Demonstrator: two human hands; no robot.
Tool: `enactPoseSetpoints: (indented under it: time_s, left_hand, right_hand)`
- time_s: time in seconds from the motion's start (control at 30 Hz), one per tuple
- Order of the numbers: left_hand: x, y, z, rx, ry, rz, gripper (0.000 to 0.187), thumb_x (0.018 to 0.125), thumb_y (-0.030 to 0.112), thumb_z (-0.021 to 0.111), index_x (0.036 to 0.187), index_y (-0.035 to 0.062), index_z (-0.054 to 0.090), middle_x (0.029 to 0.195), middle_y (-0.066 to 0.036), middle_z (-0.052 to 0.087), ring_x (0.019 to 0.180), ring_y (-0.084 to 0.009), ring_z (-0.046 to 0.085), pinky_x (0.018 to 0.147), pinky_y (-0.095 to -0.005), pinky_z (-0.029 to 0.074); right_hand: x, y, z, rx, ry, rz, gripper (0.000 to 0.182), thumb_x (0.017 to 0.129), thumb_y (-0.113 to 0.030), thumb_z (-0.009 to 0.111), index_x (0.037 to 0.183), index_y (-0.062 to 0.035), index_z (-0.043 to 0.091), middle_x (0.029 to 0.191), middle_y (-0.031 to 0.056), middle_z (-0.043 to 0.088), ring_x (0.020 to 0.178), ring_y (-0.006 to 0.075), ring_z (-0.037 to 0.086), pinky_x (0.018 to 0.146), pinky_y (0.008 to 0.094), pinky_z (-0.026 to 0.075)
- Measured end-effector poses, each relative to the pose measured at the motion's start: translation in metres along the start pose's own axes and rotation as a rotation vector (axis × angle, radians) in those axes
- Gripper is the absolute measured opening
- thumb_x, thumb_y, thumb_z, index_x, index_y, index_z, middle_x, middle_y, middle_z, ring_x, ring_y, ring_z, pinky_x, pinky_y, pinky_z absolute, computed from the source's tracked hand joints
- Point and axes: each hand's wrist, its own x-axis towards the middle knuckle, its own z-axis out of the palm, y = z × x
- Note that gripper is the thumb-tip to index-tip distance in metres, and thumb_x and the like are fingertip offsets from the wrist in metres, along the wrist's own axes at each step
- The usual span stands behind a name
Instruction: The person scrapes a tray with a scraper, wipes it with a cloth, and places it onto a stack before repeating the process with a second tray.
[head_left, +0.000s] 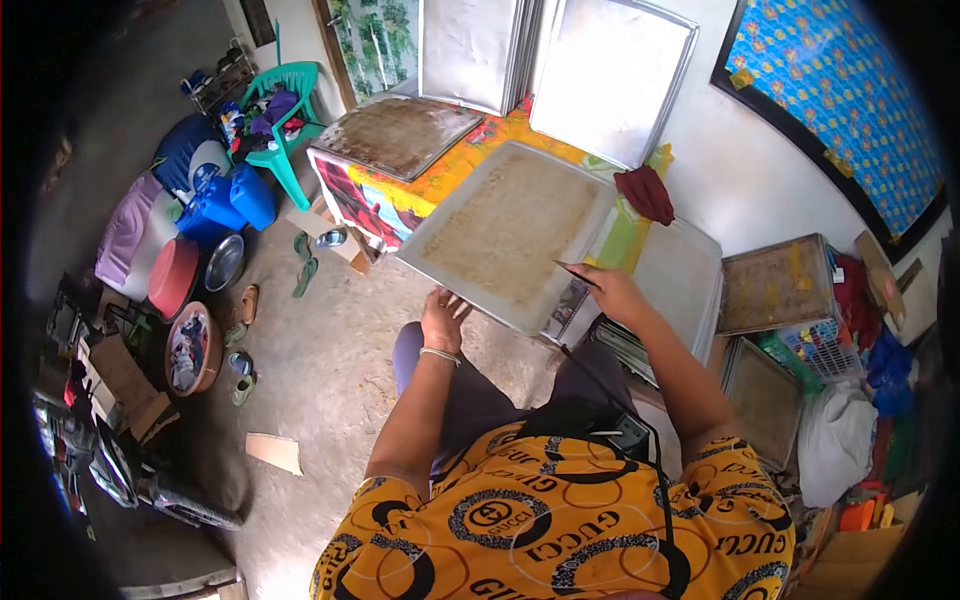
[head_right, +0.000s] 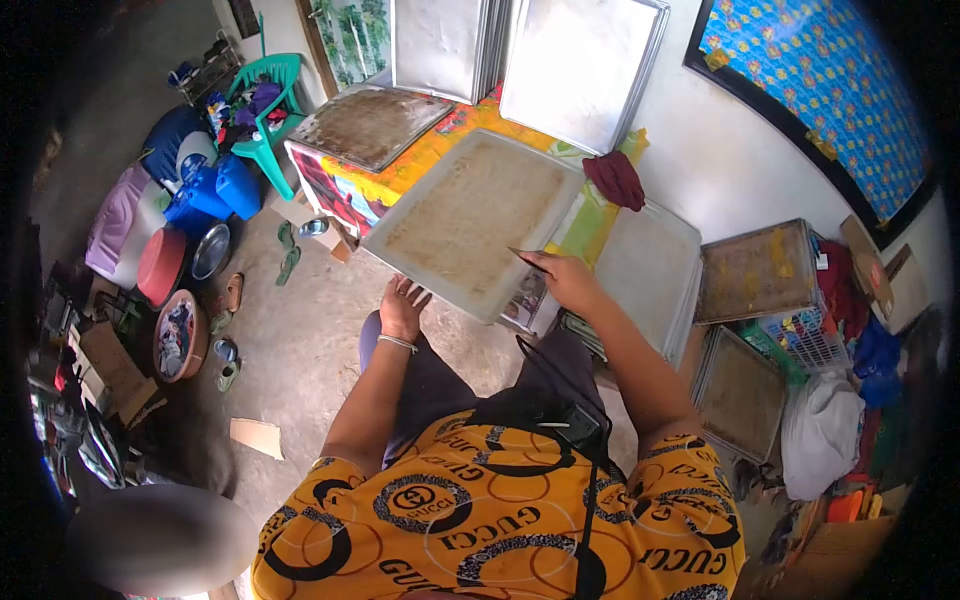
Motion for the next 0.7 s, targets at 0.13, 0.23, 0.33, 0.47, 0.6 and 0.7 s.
enactPoseSetpoints:
  time_s: [0.13,0.23,0.33,0.47,0.6,0.7]
  left_hand:
    - [-0.016,-0.008,-0.006,-0.001,-0.052,-0.064,0.043,0.091,0.035,0.052,0.123,0.0103,0.038,0.125,-0.014,0.046,0.104,-0.0341,0.055,0.086,-0.0508,0.046]
    - [-0.052,-0.017,0.006,0.019,-0.118,-0.130,0.047,0.091,0.032,0.055,0.123,0.0019,0.040,0.119,-0.017,0.053,0.102,-0.0387,0.057,0.084,-0.0539,0.049]
    - [-0.053,-0.017,0.008,0.000,-0.074,-0.083,0.038,0.094,0.021,0.050,0.120,-0.0049,0.040,0.107,-0.023,0.057,0.094,-0.0382,0.061,0.077,-0.0516,0.054]
    - [-0.035,-0.005,-0.004,0.038,-0.102,-0.062,0.029,0.094,0.012,0.047,0.112,-0.0105,0.046,0.097,-0.023,0.059,0.084,-0.0336,0.063,0.077,-0.0469,0.055]
    - [-0.017,0.021,-0.029,0.049,-0.145,-0.009,0.025,0.088,0.006,0.050,0.105,-0.0128,0.048,0.086,-0.020,0.062,0.072,-0.0311,0.064,0.076,-0.0446,0.056]
    - [-0.018,0.041,-0.044,0.075,-0.149,-0.017,0.024,0.086,0.006,0.050,0.103,-0.0112,0.050,0.080,-0.018,0.062,0.068,-0.0283,0.064,0.076,-0.0460,0.057]
  right_hand:
    - [-0.007,-0.005,-0.001,0.043,-0.001,0.052,0.050,0.077,0.006,0.047,0.121,-0.0133,0.058,0.112,0.0170,0.061,0.096,0.0357,0.060,0.085,0.0388,0.048]
    - [-0.009,-0.005,0.001,0.067,0.022,0.044,0.049,0.077,0.006,0.047,0.121,-0.0124,0.058,0.113,0.0169,0.060,0.098,0.0357,0.060,0.087,0.0384,0.047]
    - [-0.011,-0.007,0.004,0.071,0.014,0.059,0.049,0.077,0.006,0.047,0.121,-0.0119,0.058,0.114,0.0168,0.060,0.100,0.0356,0.059,0.088,0.0381,0.047]
    - [-0.015,-0.007,0.005,0.054,-0.002,0.024,0.050,0.077,0.007,0.046,0.121,-0.0120,0.058,0.115,0.0164,0.060,0.102,0.0351,0.059,0.089,0.0374,0.046]
    - [-0.024,-0.008,0.001,0.056,-0.027,0.083,0.051,0.077,0.007,0.045,0.122,-0.0118,0.058,0.116,0.0158,0.060,0.104,0.0341,0.058,0.089,0.0364,0.046]
    - [-0.030,-0.006,-0.002,0.086,-0.001,0.058,0.051,0.076,0.007,0.045,0.122,-0.0113,0.057,0.118,0.0156,0.059,0.104,0.0339,0.059,0.089,0.0364,0.046]
